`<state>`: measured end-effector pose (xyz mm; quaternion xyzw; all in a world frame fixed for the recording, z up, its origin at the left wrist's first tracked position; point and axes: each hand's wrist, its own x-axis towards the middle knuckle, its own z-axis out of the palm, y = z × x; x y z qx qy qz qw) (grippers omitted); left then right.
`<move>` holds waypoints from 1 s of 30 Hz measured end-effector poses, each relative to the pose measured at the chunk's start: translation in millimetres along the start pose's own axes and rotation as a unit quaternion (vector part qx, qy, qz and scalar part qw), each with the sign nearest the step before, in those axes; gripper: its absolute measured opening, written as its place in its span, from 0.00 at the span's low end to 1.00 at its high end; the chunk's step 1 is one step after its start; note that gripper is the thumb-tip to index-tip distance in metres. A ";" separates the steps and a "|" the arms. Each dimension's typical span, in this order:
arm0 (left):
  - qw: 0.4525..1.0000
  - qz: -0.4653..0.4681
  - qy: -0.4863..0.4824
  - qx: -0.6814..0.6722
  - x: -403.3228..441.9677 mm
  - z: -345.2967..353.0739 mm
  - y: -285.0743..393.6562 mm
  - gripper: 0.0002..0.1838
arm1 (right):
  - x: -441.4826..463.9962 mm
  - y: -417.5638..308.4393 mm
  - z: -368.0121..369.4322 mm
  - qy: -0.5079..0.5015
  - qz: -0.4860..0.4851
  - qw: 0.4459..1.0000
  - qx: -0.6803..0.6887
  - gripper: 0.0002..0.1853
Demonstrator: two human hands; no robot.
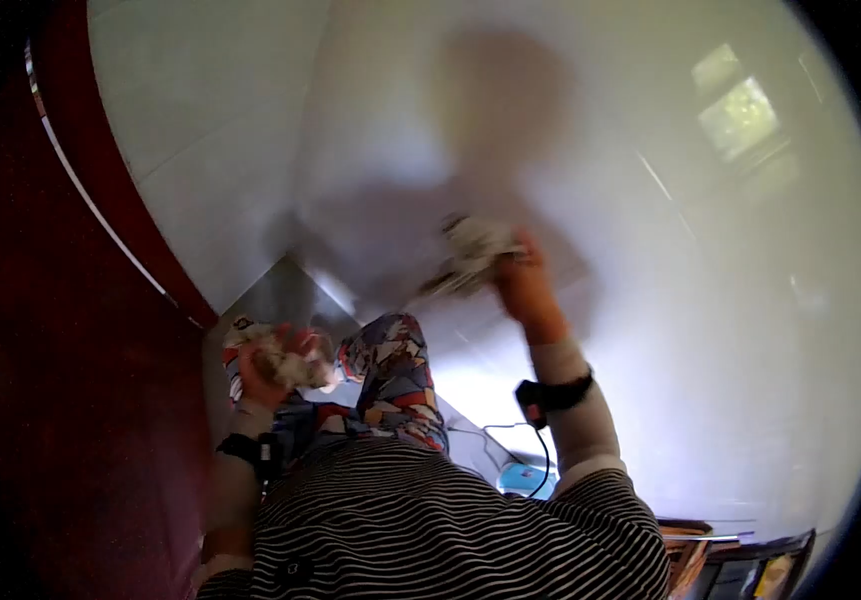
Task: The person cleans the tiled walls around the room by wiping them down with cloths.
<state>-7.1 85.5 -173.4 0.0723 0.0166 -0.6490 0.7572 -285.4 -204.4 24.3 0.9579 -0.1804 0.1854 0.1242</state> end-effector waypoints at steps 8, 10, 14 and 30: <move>0.967 0.145 0.192 0.078 5.9 -44.8 44.5 0.16 | 9.7 19.4 -179.8 0.304 0.142 0.921 -0.200 0.30; 0.983 0.110 0.127 0.078 10.0 -68.2 45.8 0.18 | -4.3 38.3 -161.1 0.229 0.136 0.929 -0.258 0.33; 0.954 0.157 0.239 0.094 12.8 -58.7 42.5 0.18 | -8.4 48.0 -141.0 0.189 0.157 0.918 -0.313 0.40; 0.983 0.074 0.160 0.045 19.5 -67.5 39.2 0.15 | 220.3 12.9 -121.1 0.117 -0.040 0.928 -0.352 0.26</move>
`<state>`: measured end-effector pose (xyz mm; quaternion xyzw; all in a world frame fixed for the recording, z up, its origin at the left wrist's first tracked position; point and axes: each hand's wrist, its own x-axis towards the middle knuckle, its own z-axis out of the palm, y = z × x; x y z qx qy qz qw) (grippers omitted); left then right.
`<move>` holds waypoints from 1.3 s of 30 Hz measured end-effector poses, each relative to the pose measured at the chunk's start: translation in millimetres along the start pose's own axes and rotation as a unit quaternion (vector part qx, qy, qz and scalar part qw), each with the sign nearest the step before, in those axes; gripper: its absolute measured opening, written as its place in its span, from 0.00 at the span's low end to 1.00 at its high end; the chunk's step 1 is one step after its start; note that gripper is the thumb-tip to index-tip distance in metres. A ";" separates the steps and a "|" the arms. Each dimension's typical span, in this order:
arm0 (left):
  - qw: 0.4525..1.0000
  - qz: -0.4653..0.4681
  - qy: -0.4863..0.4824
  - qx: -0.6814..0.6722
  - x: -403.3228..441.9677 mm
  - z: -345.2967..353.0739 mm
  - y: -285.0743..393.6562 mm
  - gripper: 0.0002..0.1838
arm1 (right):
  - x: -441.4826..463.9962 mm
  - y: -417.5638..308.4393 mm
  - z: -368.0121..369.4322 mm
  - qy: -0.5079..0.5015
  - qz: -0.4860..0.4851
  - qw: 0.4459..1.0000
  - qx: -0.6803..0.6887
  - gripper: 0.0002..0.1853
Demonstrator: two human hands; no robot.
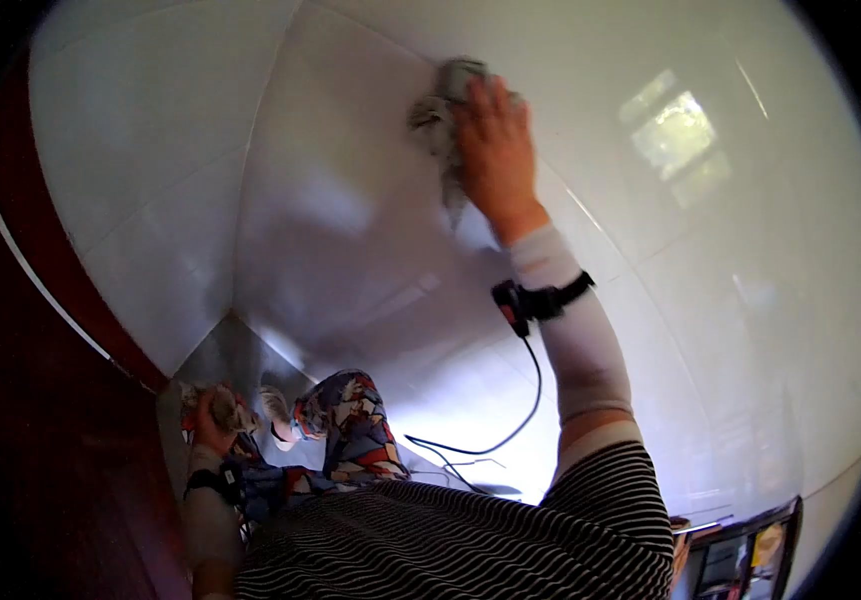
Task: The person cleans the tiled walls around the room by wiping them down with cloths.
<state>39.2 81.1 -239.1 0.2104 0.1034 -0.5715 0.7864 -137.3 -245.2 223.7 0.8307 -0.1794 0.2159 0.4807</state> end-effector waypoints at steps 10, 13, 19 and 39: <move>0.999 -0.035 -0.040 -0.003 29.7 -27.1 1.5 0.19 | -57.0 -64.2 67.1 -0.072 -0.113 0.988 0.078 0.18; 0.999 0.014 0.022 -0.030 33.1 -36.1 -0.1 0.17 | -138.2 -61.2 61.5 -0.116 -0.117 0.979 0.119 0.19; 0.998 -0.045 -0.027 -0.026 23.5 -33.5 15.0 0.19 | -274.8 -38.0 26.8 -0.210 -0.055 0.974 0.072 0.18; 0.988 0.011 -0.151 -0.039 37.4 -83.7 -42.0 0.15 | -127.6 -63.1 -113.2 0.056 0.063 0.994 -0.063 0.37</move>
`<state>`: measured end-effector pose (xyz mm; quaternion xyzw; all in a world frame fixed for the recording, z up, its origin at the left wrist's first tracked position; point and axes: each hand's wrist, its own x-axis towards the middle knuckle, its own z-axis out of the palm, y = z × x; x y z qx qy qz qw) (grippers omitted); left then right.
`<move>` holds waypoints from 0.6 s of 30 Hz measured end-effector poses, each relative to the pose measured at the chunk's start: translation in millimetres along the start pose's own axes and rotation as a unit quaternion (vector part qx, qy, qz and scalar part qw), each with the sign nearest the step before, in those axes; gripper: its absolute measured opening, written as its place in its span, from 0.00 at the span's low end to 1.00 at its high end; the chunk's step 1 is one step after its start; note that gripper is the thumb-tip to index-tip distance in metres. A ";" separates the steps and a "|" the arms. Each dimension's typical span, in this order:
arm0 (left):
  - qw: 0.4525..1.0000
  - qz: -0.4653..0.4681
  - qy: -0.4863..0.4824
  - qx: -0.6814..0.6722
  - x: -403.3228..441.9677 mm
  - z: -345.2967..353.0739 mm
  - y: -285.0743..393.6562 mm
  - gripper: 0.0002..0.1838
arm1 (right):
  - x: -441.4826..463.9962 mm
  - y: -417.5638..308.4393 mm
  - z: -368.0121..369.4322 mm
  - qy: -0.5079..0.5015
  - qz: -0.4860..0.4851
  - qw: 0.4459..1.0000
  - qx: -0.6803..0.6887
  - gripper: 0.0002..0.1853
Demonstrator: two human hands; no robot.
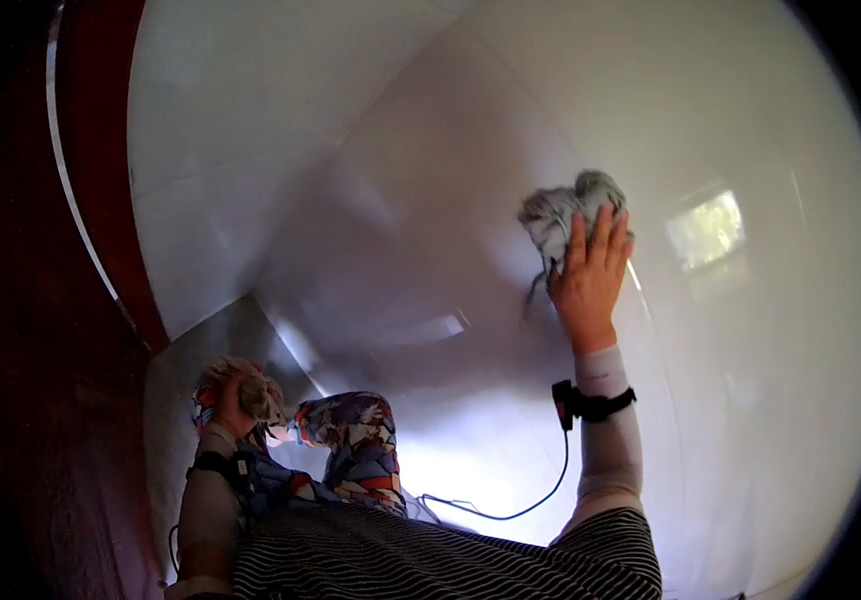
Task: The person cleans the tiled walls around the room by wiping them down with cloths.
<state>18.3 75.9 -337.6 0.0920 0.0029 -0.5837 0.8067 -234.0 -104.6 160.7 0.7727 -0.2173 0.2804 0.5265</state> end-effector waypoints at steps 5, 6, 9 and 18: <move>0.998 0.007 -0.022 0.060 -14.3 10.8 -18.6 0.16 | 42.5 -6.2 27.6 0.069 -0.069 0.995 -0.003 0.30; 0.997 0.013 -0.010 0.070 -15.8 22.3 -25.2 0.16 | 49.4 1.1 45.7 0.069 -0.061 0.996 0.012 0.30; 0.998 -0.012 -0.001 0.055 -28.0 23.0 -35.8 0.16 | 91.9 -10.2 60.1 0.110 -0.080 0.991 -0.009 0.26; 0.999 -0.018 0.019 0.046 -4.8 67.6 -38.6 0.15 | 108.6 -72.2 176.0 0.027 -0.054 0.998 -0.022 0.27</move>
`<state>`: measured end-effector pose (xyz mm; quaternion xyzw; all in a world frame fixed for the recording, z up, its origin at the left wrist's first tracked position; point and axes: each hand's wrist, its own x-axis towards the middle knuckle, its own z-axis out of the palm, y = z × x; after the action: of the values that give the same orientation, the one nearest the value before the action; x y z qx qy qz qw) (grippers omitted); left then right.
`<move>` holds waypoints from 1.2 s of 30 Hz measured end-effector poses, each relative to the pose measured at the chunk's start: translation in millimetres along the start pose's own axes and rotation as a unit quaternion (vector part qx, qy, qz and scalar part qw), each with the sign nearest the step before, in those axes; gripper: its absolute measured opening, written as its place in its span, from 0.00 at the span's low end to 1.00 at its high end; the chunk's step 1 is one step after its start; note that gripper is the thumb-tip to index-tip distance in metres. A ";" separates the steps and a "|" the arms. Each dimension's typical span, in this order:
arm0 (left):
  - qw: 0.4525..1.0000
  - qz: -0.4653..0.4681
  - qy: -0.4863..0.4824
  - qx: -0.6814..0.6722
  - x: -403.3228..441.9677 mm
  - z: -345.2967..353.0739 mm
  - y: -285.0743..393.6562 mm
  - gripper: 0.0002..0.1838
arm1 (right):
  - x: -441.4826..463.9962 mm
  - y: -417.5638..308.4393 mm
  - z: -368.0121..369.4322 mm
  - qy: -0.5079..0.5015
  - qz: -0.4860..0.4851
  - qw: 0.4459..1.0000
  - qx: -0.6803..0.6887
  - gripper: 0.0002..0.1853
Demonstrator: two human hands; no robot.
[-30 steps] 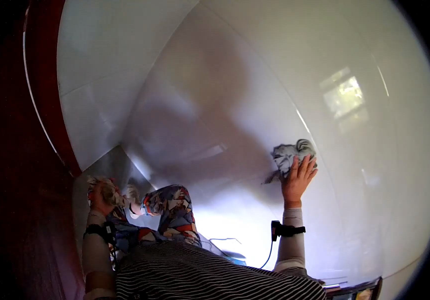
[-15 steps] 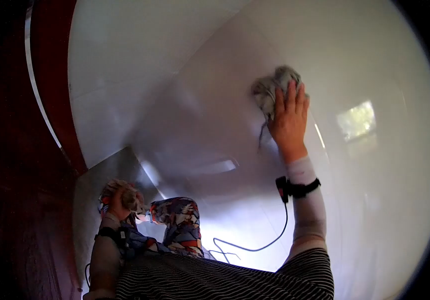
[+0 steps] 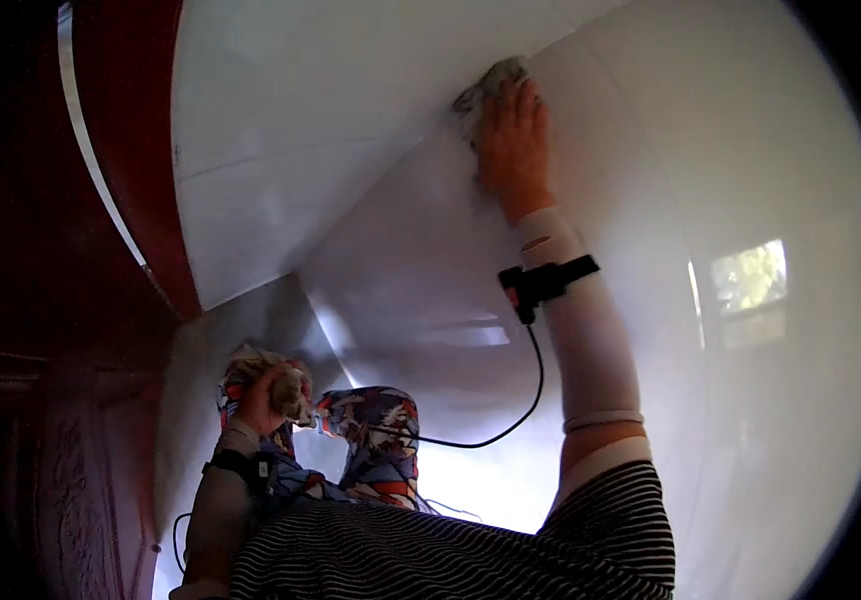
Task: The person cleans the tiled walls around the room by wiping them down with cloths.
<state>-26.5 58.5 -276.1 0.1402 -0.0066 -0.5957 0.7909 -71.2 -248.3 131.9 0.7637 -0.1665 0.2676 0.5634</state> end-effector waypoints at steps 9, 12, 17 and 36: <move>0.998 0.010 -0.013 0.057 -61.1 -19.4 -55.9 0.20 | -127.4 -99.5 -3.4 -0.168 -0.168 0.967 0.090 0.26; 0.991 -0.051 -0.084 -0.094 -56.0 -50.3 -56.7 0.27 | -146.2 -91.9 -15.6 -0.163 -0.176 0.964 0.119 0.26; 0.985 0.047 0.125 0.106 9.6 -0.8 35.6 0.20 | -135.0 -80.1 17.9 -0.223 -0.162 0.949 0.157 0.25; 0.994 -0.045 0.067 -0.073 36.1 -21.5 47.3 0.18 | -299.6 74.0 -110.7 -0.241 0.141 0.958 -0.058 0.38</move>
<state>32.3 40.8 -291.6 0.1217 0.0960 -0.6192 0.7698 -376.9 -180.2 35.0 0.7403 -0.4186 0.1420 0.5065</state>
